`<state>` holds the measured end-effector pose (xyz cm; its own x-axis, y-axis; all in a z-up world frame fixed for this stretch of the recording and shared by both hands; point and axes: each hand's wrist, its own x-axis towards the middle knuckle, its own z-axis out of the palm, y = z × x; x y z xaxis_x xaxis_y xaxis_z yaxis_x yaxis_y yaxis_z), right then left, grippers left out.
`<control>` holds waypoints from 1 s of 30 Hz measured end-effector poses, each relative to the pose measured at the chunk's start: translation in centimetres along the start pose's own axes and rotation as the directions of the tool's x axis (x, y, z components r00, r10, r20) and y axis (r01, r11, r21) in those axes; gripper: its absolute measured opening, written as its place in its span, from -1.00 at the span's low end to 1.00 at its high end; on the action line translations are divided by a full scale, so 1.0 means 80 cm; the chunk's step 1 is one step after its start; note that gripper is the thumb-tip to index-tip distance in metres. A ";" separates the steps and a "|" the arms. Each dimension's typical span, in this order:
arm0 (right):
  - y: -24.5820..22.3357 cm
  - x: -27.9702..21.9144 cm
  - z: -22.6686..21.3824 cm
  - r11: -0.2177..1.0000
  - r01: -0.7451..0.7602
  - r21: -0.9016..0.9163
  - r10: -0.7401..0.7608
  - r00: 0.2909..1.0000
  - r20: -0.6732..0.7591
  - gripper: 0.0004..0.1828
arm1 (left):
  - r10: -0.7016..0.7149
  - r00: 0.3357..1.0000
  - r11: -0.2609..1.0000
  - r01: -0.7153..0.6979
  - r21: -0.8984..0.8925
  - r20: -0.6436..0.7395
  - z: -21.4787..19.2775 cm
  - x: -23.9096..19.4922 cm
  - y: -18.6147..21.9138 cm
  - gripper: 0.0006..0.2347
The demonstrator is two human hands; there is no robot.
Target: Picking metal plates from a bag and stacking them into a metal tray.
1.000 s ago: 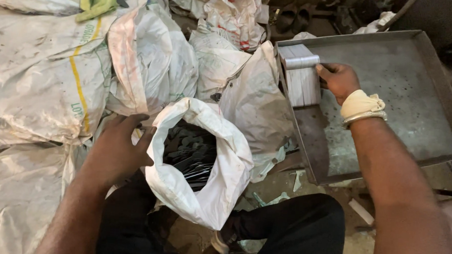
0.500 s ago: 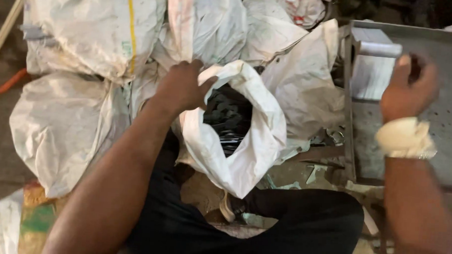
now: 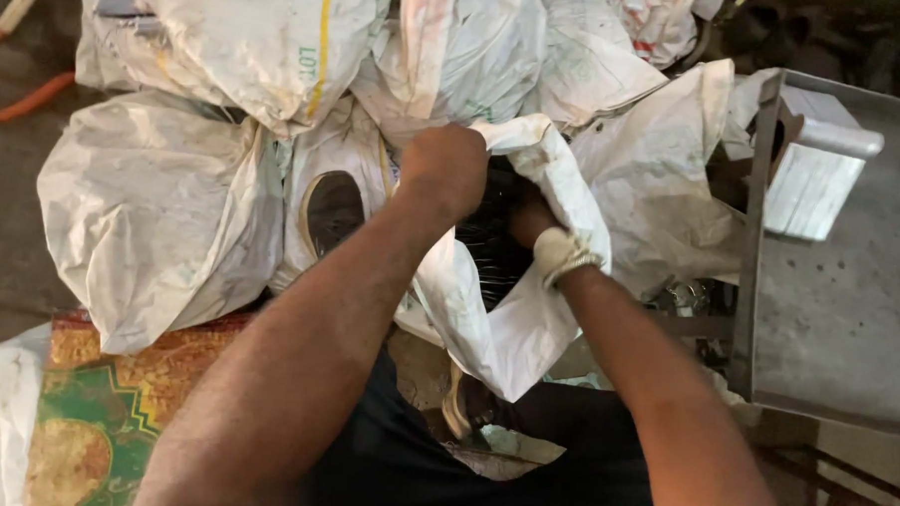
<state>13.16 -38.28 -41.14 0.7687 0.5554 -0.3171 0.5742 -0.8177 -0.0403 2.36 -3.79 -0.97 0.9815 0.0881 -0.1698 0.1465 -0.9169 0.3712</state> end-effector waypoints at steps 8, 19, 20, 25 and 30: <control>0.016 0.135 -0.076 0.990 -0.007 -0.138 -0.032 0.960 -0.277 -0.57 | -0.019 1.000 0.995 0.018 -0.093 -0.003 -0.029 -0.017 -0.018 -0.80; -0.103 0.079 -0.252 0.946 -0.111 -0.305 0.081 0.991 -0.109 -0.29 | 0.008 1.000 0.988 -0.010 -0.157 -0.011 -0.023 -0.025 -0.017 -0.82; -0.108 0.077 -0.264 0.936 -0.098 -0.338 0.080 0.995 -0.067 -0.29 | 0.005 1.000 0.988 -0.008 -0.157 -0.014 -0.025 -0.024 -0.017 -0.82; -0.112 0.053 -0.289 0.878 -0.029 -0.478 0.120 0.980 0.161 -0.29 | 0.020 1.000 0.991 -0.019 -0.133 0.008 -0.023 -0.030 -0.010 -0.84; -0.051 0.036 -0.284 0.802 0.076 -0.592 0.171 0.921 0.350 -0.29 | 0.033 0.999 0.990 -0.032 -0.136 0.007 -0.029 -0.028 -0.006 -0.85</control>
